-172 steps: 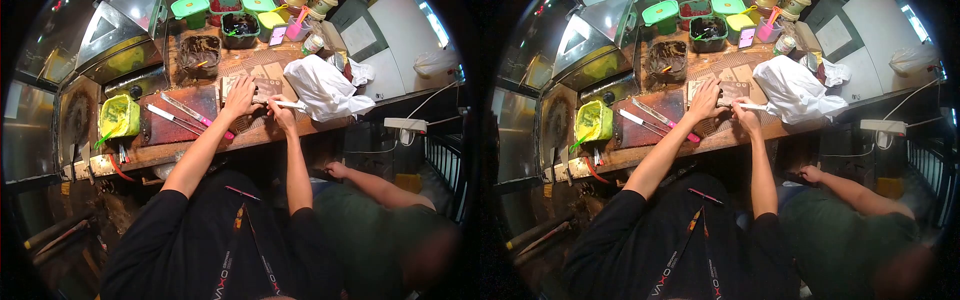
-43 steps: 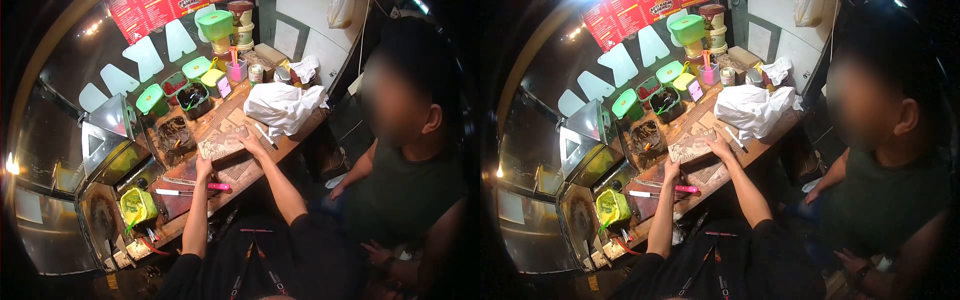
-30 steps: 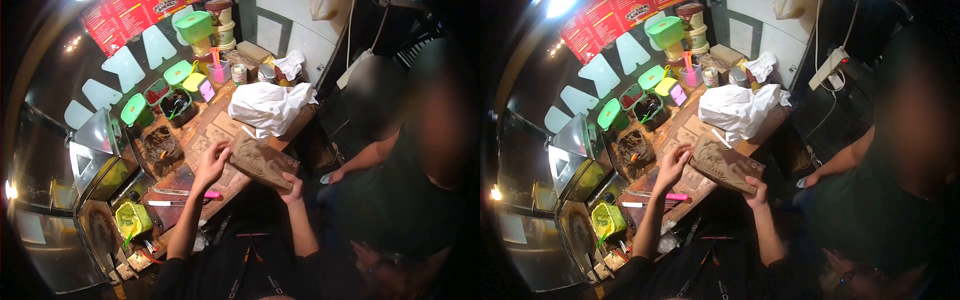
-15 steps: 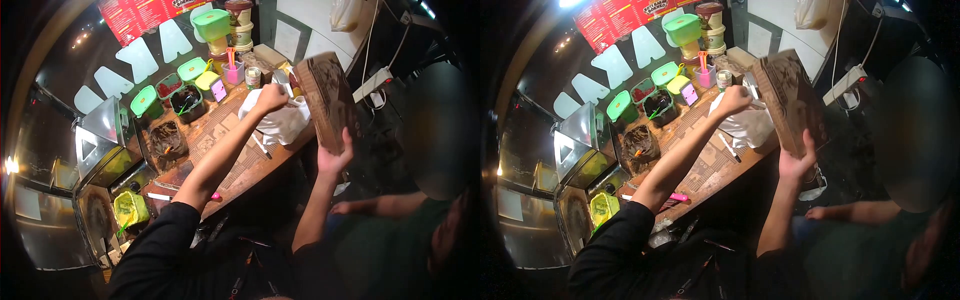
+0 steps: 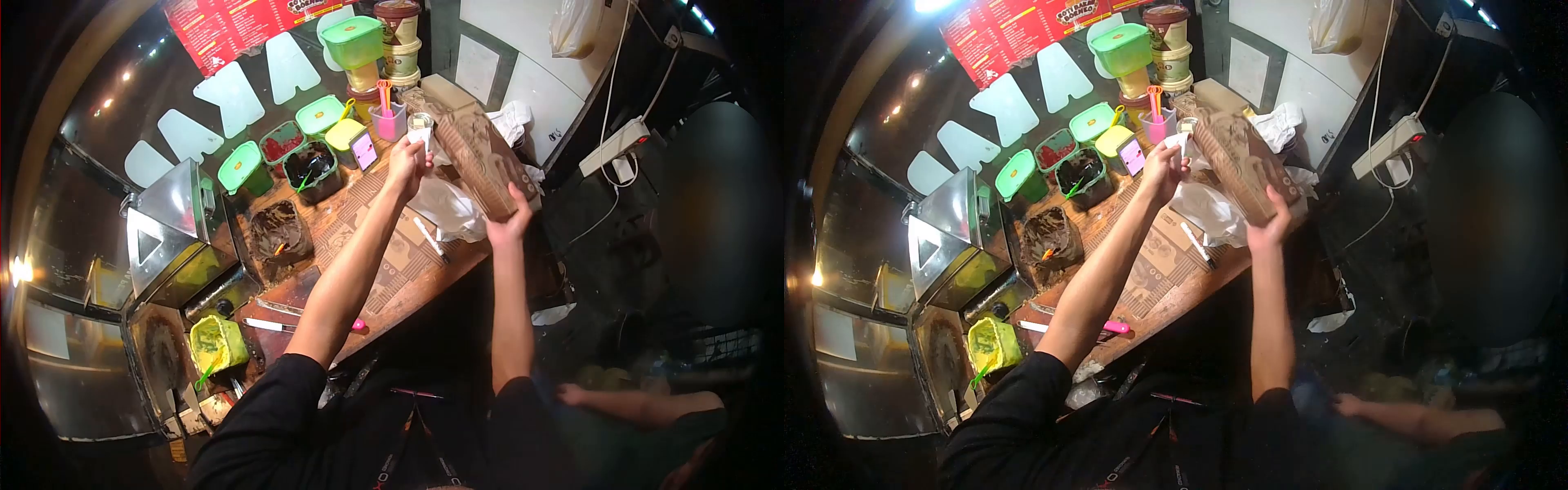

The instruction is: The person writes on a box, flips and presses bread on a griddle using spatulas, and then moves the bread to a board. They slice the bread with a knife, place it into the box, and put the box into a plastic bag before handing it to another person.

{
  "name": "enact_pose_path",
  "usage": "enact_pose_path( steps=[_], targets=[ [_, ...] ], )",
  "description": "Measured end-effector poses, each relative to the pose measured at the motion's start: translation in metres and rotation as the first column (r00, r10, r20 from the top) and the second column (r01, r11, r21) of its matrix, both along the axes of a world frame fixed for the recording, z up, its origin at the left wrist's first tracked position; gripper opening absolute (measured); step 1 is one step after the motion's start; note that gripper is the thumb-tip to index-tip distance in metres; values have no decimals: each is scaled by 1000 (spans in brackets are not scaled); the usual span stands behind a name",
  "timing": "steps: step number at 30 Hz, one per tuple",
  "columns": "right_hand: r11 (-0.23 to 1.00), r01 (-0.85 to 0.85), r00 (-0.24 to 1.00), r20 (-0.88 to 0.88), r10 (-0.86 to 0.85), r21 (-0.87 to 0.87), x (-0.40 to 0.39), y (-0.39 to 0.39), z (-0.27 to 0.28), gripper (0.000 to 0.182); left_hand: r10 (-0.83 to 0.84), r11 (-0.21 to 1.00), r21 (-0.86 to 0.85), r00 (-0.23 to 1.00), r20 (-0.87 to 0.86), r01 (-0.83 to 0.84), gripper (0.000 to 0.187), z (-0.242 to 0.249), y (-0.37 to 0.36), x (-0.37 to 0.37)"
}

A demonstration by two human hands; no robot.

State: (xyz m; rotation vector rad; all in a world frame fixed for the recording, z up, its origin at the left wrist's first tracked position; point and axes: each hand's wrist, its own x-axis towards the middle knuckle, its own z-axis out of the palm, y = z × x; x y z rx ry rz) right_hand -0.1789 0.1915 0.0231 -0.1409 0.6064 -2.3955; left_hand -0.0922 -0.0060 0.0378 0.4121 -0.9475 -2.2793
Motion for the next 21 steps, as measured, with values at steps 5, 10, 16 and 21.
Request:
enact_pose_path(
  steps=[5, 10, 16, 21],
  targets=[
    [963, -76, 982, -150, 118, 260, -27, 65, 0, 38, -64, 990, -123, 998, 21, 66, 18, -1, -15, 0],
    [878, -120, 959, -174, 223, 463, -50, 80, 4, 35, -243, 894, -348, 958, 152, 282, 18, 26, -10, -7],
    [806, 65, 942, -304, 146, 589, -40, 62, 13, 36, -326, 701, -533, 878, 351, 474, 31, 48, -12, -17],
    [841, -145, 973, -78, 216, 521, -37, 16, 5, 43, -303, 633, -611, 878, 370, 476, 16, 62, -1, -29]
  ],
)
